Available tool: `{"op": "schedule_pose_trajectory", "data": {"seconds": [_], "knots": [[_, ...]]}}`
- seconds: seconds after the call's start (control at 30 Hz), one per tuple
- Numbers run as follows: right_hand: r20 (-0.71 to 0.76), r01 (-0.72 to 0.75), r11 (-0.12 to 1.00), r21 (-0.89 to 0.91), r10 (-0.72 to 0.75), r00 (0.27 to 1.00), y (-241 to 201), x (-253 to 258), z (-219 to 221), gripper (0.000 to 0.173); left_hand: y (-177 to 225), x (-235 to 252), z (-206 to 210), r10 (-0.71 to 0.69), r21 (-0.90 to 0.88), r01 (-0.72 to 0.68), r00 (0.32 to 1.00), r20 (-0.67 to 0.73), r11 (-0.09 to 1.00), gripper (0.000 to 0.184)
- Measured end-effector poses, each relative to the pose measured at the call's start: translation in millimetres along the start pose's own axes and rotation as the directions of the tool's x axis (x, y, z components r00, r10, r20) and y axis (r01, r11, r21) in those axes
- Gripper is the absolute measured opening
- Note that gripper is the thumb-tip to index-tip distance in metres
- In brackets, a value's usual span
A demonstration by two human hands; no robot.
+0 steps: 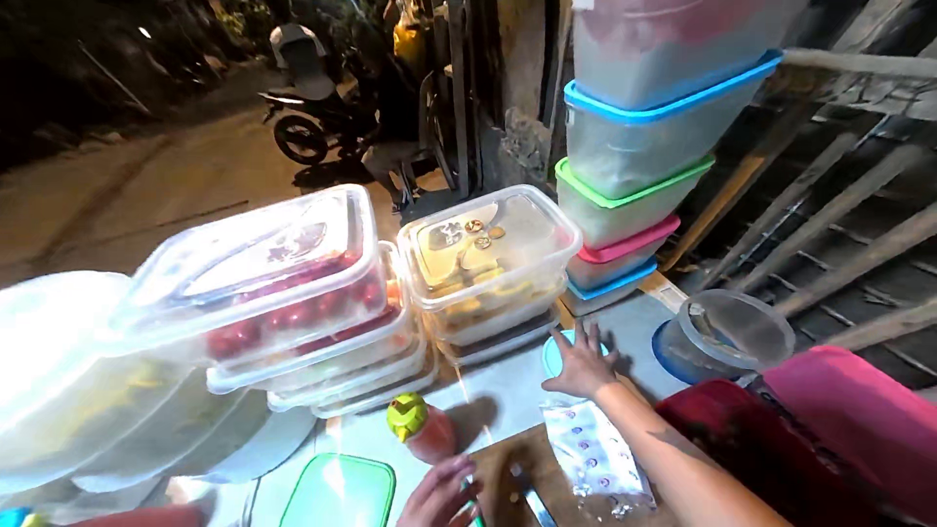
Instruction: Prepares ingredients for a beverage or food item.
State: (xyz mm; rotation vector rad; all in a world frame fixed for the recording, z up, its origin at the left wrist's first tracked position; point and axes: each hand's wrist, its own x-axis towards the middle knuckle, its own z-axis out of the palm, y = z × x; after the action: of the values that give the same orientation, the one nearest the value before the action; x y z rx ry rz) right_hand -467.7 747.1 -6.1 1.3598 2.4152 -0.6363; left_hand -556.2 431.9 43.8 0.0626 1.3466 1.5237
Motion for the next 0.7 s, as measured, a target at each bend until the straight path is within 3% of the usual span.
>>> {"op": "schedule_pose_trajectory", "data": {"seconds": [0.13, 0.23, 0.33, 0.4, 0.53, 0.6, 0.63, 0.7], "knots": [[-0.014, -0.038, 0.999, -0.024, 0.037, 0.999, -16.0, -8.3, 3.4, 0.107, -17.4, 94.8, 48.7, -0.17, -0.067, 0.162, 0.976, -0.137, 0.984, 0.034], [-0.035, -0.069, 0.996, 0.061, 0.071, 0.997, -14.8, -11.5, -10.6, 0.104, -34.8, 124.5, 58.6, -0.172, -0.046, 0.168, 0.977, -0.129, 0.985, 0.04], [-0.093, 0.015, 0.996, 0.087, -0.006, 0.996, -23.5, -41.1, -29.8, 0.104, -42.7, 131.7, 66.9, -0.105, -0.128, 0.094, 0.991, -0.079, 0.987, 0.045], [-0.137, 0.107, 0.99, 0.091, -0.093, 0.986, -34.7, -76.3, -45.1, 0.105, -38.7, 124.3, 78.1, -0.068, -0.253, 0.074, 0.997, 0.032, 0.965, 0.05], [-0.15, 0.273, 0.958, 0.083, -0.259, 0.954, -65.4, -147.4, -72.1, 0.108, -29.3, 95.3, 90.5, 0.012, -0.597, 0.134, 0.972, 0.233, 0.791, 0.07], [-0.105, 0.404, 0.913, -0.051, -0.407, 0.907, -76.5, -173.6, -73.3, 0.108, -31.7, 77.9, 82.8, 0.062, -0.699, 0.145, 0.963, 0.263, 0.7, 0.066], [-0.081, 0.511, 0.85, -0.126, -0.523, 0.849, -77.2, -182.4, -70.2, 0.107, -35.6, 69.9, 76.7, 0.084, -0.719, 0.14, 0.96, 0.267, 0.681, 0.064], [-0.045, 0.742, 0.642, -0.191, -0.761, 0.647, -68.5, -192.3, -63.9, 0.102, -46.0, 54.9, 61.1, 0.095, -0.713, 0.168, 0.945, 0.313, 0.681, 0.065]]}}
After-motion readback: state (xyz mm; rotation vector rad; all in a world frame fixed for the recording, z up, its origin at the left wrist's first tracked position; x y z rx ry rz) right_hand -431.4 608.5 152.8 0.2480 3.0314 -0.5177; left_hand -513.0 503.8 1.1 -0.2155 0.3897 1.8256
